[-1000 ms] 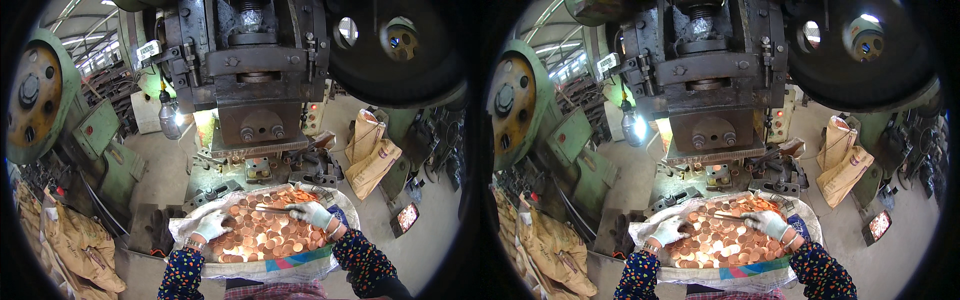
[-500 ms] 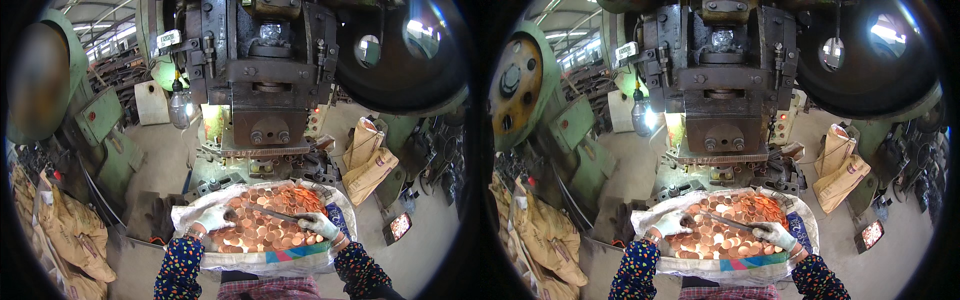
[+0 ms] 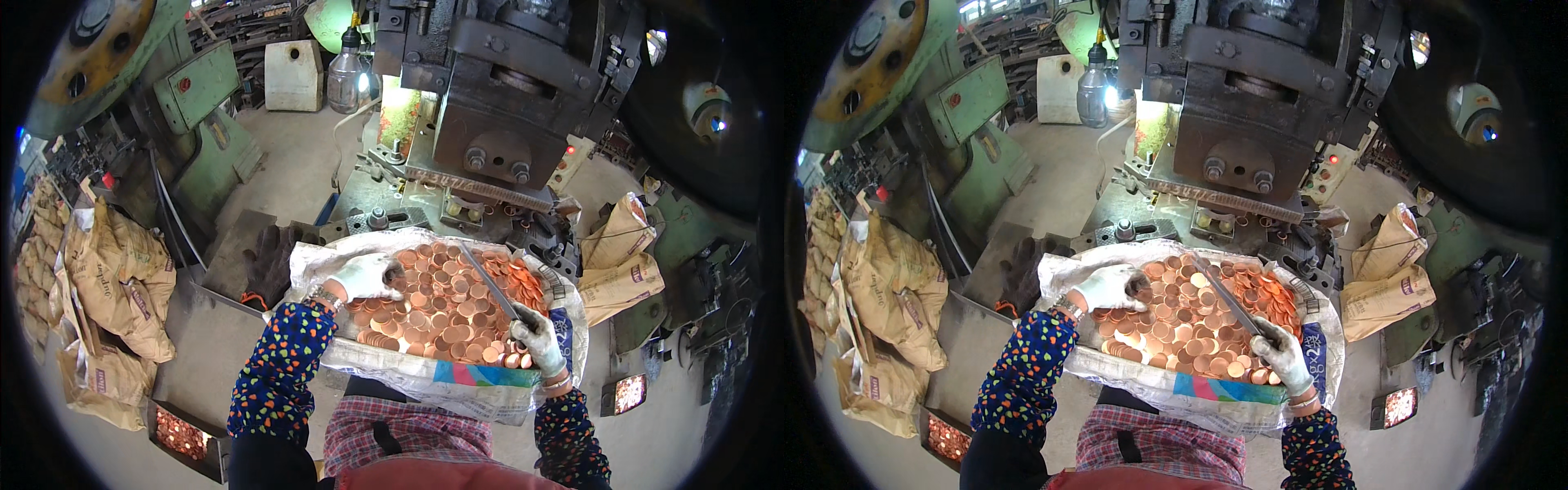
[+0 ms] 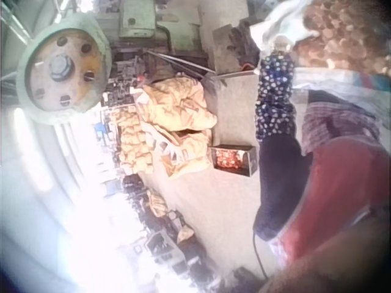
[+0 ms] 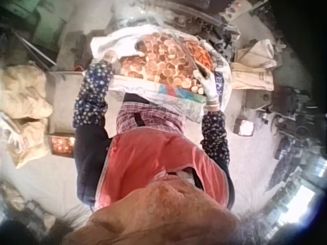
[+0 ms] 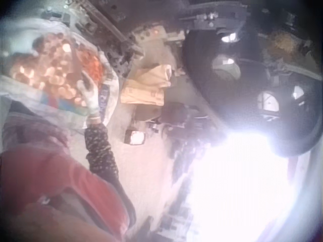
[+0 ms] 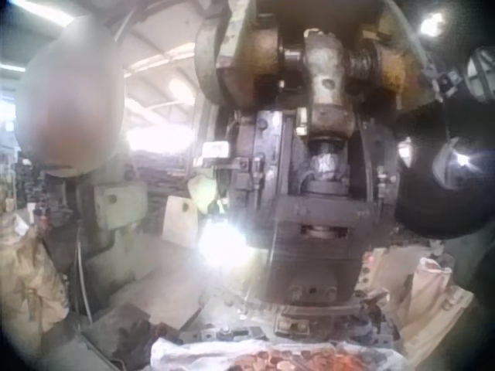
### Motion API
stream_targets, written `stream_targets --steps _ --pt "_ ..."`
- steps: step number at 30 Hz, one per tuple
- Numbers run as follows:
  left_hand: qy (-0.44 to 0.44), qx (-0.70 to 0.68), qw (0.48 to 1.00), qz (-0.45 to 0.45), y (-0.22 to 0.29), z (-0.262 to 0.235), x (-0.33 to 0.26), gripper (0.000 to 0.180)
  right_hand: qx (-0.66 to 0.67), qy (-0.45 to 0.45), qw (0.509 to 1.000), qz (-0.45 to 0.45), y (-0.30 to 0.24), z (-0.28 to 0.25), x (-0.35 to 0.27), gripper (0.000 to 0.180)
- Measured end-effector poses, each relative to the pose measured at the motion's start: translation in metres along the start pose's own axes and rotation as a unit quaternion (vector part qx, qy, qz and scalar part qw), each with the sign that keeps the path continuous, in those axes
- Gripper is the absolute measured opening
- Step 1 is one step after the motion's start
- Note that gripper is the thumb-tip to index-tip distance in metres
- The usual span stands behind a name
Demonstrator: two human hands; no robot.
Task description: The person repeatedly picks copper discs from a sack and places them into a press machine using tongs. The person then operates the press and removes the processed discs, returning them to the sack. This cycle continues throughout the clip.
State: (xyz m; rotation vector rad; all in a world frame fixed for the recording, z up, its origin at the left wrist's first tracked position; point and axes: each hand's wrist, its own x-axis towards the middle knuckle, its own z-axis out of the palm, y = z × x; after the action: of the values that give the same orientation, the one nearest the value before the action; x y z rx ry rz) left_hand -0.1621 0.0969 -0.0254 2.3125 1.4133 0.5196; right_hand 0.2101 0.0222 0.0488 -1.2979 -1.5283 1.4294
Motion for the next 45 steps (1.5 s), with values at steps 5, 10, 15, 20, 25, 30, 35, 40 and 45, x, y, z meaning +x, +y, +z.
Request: stream_targets --steps 5,10,15,20,25,30,35,40,45 --pt "0.007 0.007 0.998 -0.059 0.002 0.012 0.005 0.051 -0.095 0.026 0.994 -0.054 -0.017 -0.010 0.016 0.050" --pt "0.037 0.009 0.999 -0.002 0.003 0.008 0.004 0.044 -0.260 0.055 0.955 -0.134 -0.044 -0.052 0.054 0.042" --pt "0.083 -0.020 0.996 0.009 0.012 -0.007 0.009 0.042 -0.568 0.136 0.783 -0.211 -0.058 -0.085 0.113 0.038" --pt "0.175 0.011 0.979 0.108 0.018 -0.025 0.033 0.021 -0.667 0.148 0.678 -0.271 -0.062 -0.079 0.160 0.030" --pt "0.177 -0.080 0.980 0.040 0.023 -0.033 0.071 0.015 -0.682 0.167 0.667 -0.249 -0.059 -0.079 0.189 0.029" --pt "0.213 -0.389 0.891 -0.099 0.018 -0.013 0.137 0.017 -0.631 0.197 0.698 -0.275 -0.049 -0.099 0.188 0.032" --pt "0.316 -0.202 0.913 -0.162 0.008 0.011 0.211 0.047 -0.579 0.161 0.761 -0.245 -0.041 -0.102 0.171 0.033" --pt "0.265 0.117 0.954 -0.075 -0.001 0.031 0.249 0.051 -0.529 0.115 0.815 -0.205 -0.039 -0.101 0.159 0.037" --pt "0.295 0.222 0.929 -0.022 0.004 0.030 0.242 0.041 -0.533 0.106 0.816 -0.197 -0.040 -0.099 0.162 0.036"
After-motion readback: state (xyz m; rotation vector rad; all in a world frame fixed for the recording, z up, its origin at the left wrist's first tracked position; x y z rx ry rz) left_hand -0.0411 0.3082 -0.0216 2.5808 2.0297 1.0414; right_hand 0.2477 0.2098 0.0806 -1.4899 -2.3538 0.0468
